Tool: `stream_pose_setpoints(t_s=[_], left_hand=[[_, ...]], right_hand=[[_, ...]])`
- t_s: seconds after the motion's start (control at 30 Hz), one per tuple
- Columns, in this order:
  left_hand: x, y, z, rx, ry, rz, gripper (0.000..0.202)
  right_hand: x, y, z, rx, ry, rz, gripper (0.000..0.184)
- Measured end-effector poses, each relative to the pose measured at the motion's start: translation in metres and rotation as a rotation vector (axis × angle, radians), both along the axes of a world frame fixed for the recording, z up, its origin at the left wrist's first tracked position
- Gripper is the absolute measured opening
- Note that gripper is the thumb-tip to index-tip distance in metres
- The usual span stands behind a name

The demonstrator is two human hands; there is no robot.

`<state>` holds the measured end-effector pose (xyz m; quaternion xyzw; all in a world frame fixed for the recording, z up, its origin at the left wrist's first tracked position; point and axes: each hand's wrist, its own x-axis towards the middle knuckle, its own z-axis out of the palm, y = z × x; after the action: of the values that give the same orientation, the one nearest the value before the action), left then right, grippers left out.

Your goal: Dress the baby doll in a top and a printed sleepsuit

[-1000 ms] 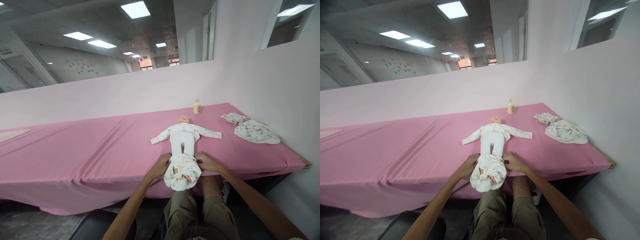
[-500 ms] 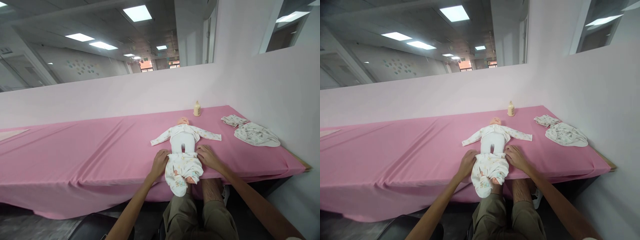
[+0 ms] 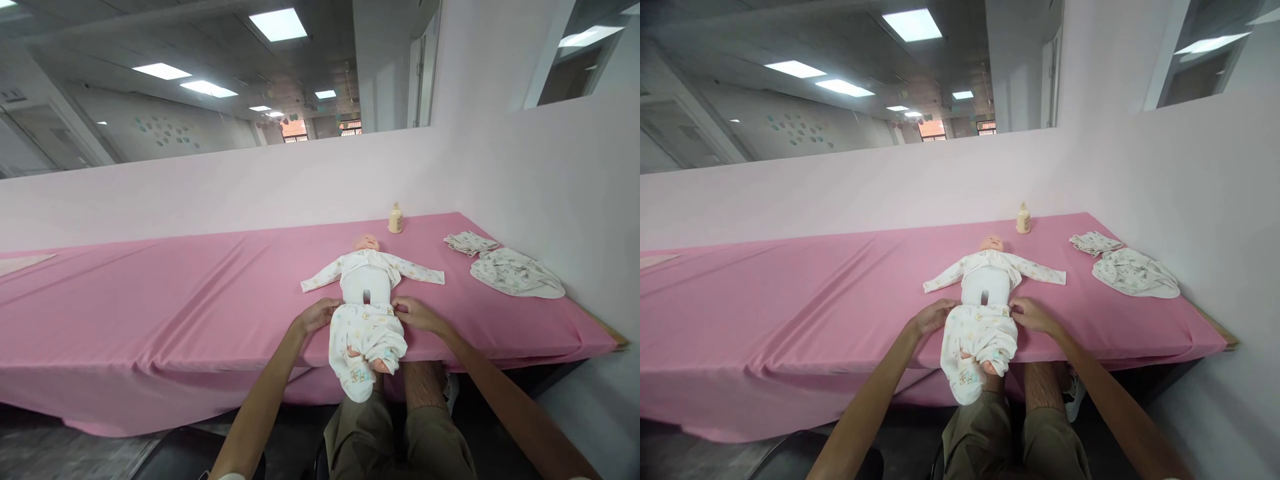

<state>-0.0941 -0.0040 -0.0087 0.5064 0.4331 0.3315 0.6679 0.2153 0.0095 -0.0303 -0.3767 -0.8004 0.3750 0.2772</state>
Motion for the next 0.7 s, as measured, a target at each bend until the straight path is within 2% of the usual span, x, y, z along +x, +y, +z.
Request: stream_pose_setpoints(t_s=[0.07,0.2,0.23,0.3,0.37,0.43,0.53,0.6,0.7], left_hand=[[-0.004,0.002,0.012,-0.003,0.087,-0.074,0.028],[-0.01,0.003,0.041,0.096,0.405,-0.278,0.021],[-0.009,0.003,0.046,0.11,0.435,-0.31,0.019],[-0.006,0.002,0.049,0.106,0.365,-0.325,0.02],[-0.003,0.001,0.045,0.092,0.221,-0.274,0.025],[0.001,0.001,0.037,0.073,0.113,-0.166,0.025],[0.004,0.0,0.029,0.06,0.079,-0.052,0.022],[0.004,0.002,0.028,0.085,0.083,-0.013,0.019],[0.005,0.008,0.025,0.07,-0.009,0.211,0.017]], right_hand=[[0.001,-0.002,0.004,-0.074,0.026,0.049,0.018],[0.002,0.002,0.008,-0.171,0.122,0.07,0.02],[0.002,0.003,0.009,-0.193,0.15,0.071,0.019],[0.0,0.004,0.01,-0.224,0.18,0.077,0.018],[-0.003,0.003,0.013,-0.187,0.168,0.071,0.018],[-0.01,0.0,0.018,-0.104,0.158,0.041,0.018],[-0.026,-0.002,0.032,0.099,0.09,-0.028,0.017],[-0.042,-0.003,0.042,0.204,-0.005,-0.023,0.018],[-0.069,-0.002,0.055,0.245,-0.177,0.049,0.021]])
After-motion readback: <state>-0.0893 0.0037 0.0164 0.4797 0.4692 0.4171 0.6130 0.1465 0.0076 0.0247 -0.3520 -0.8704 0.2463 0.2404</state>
